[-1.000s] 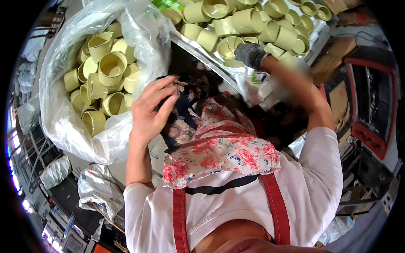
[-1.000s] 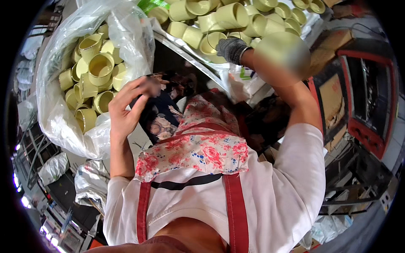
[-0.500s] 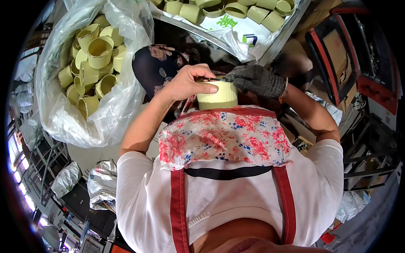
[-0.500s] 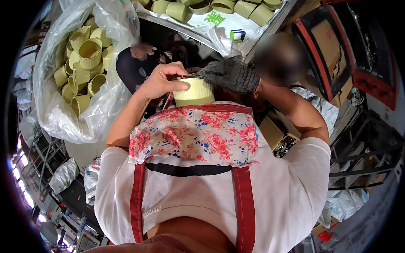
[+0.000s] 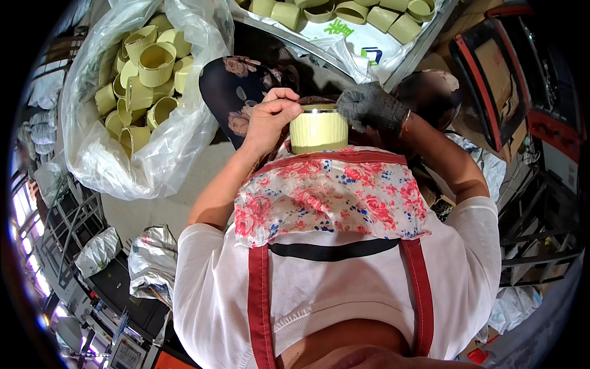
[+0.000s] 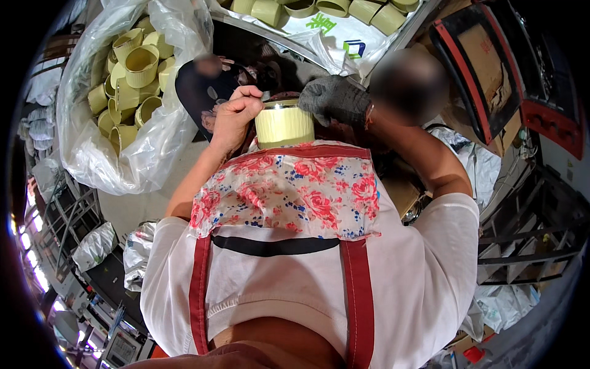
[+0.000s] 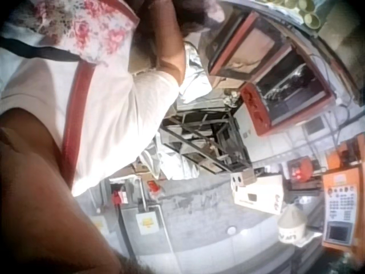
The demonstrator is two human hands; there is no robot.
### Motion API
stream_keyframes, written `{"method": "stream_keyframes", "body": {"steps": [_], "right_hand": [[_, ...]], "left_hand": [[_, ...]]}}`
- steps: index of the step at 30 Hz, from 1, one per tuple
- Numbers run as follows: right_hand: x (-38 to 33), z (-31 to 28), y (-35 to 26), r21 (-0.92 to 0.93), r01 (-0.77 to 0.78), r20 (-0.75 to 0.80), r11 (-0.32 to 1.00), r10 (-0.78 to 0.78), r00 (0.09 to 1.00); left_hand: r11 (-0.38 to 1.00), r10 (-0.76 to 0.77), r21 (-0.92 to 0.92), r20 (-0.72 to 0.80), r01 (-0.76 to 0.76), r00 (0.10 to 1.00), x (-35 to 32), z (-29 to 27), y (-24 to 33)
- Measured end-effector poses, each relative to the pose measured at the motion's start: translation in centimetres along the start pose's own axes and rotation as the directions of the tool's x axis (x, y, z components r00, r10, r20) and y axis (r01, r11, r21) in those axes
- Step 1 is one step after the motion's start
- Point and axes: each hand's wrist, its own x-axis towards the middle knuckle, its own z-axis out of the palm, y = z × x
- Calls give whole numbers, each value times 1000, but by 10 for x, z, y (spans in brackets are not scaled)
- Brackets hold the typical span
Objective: The person sits on the floor in a cluttered workshop and assembles yellow plastic cups. They pick up a cup, insert a metal ring into the rim, and place the finished unit into a large plastic bag. This process is repeated for multiple cups.
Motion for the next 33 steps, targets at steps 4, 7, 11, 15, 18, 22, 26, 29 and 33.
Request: {"method": "stream_keyframes", "body": {"steps": [4,7,11,15,18,22,26,29,33], "right_hand": [[-12,7,-24,67,96,-119,993,-88,989],[-20,17,-32,201,152,-303,968,-86,949],[-10,36,-29,125,211,-644,969,-83,761],[-14,33,-20,-306,185,-555,934,-333,762],[-16,25,-30,-667,329,-285,668,-637,716],[-17,20,-46,-365,167,-246,916,-268,931],[-15,17,-59,-580,334,-76,743,-458,886],[-15,4,-75,-651,363,-110,667,-556,824],[23,13,-47,-758,392,-247,522,-785,567]], "left_hand": [[835,-315,-461,48,301,948,-4,12,24],[731,-383,-497,266,467,884,-3,9,48],[737,-270,-564,259,372,927,0,17,60],[773,-267,-552,163,312,950,-3,31,61],[819,-305,-481,99,314,947,-8,36,65],[840,-326,-431,84,329,942,-17,41,80],[868,-284,-400,82,293,955,-20,43,84],[979,-123,170,57,112,991,-17,31,78],[985,-124,-139,-140,105,982,-12,17,104]]}}
